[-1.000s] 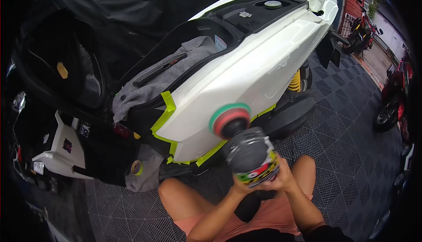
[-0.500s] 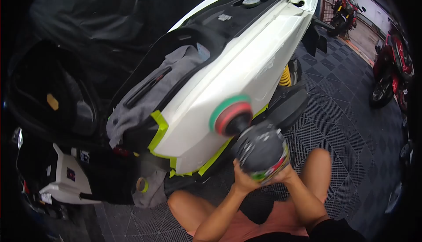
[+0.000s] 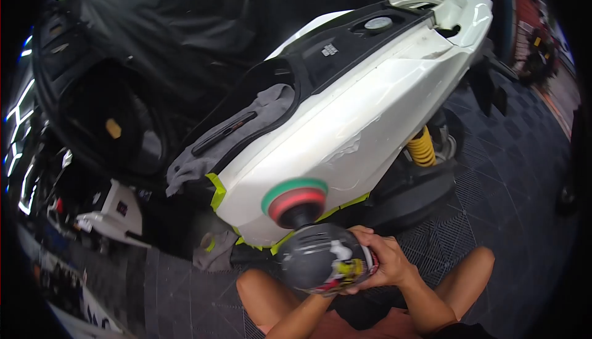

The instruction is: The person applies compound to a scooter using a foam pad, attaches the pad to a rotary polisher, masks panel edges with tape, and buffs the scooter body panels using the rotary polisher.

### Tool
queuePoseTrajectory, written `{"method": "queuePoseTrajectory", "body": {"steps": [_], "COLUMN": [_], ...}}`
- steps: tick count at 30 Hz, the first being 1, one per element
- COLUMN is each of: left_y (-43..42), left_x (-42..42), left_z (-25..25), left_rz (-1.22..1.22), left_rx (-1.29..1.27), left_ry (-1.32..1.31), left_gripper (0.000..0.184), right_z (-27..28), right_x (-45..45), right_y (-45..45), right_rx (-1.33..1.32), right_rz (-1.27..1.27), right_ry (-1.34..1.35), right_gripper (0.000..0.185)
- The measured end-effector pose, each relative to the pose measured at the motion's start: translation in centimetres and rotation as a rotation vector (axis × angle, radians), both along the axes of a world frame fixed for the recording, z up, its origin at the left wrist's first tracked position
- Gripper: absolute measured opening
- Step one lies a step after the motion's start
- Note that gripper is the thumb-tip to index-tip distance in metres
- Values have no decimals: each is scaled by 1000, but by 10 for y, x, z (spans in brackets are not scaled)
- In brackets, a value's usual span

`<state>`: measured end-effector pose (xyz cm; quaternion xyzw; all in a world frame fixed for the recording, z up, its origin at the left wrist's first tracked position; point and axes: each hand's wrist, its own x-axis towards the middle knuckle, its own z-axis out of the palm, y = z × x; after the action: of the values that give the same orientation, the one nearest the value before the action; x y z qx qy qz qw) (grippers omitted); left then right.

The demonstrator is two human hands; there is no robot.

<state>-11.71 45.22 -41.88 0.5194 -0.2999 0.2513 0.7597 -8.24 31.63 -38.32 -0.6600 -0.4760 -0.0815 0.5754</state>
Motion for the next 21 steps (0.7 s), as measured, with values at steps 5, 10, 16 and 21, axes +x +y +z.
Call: {"method": "queuePoseTrajectory", "body": {"steps": [5,10,16,21], "left_y": [-36,-69,-79,-94], "left_x": [23,31,28,45], "left_z": [6,-9,20,9], "left_rz": [16,126,265,241], "left_rx": [-27,-133,-168,-117], "left_ry": [134,333,147,264], "left_gripper": [82,85,92,87], "right_z": [9,7,43,15], "right_x": [35,50,62,63], "right_y": [-35,-55,-55,-85], "right_rx": [57,118,-101,76], "right_rz": [81,150,239,199], "right_ry": [57,190,-61,295], "right_gripper": [84,94,86,88]}}
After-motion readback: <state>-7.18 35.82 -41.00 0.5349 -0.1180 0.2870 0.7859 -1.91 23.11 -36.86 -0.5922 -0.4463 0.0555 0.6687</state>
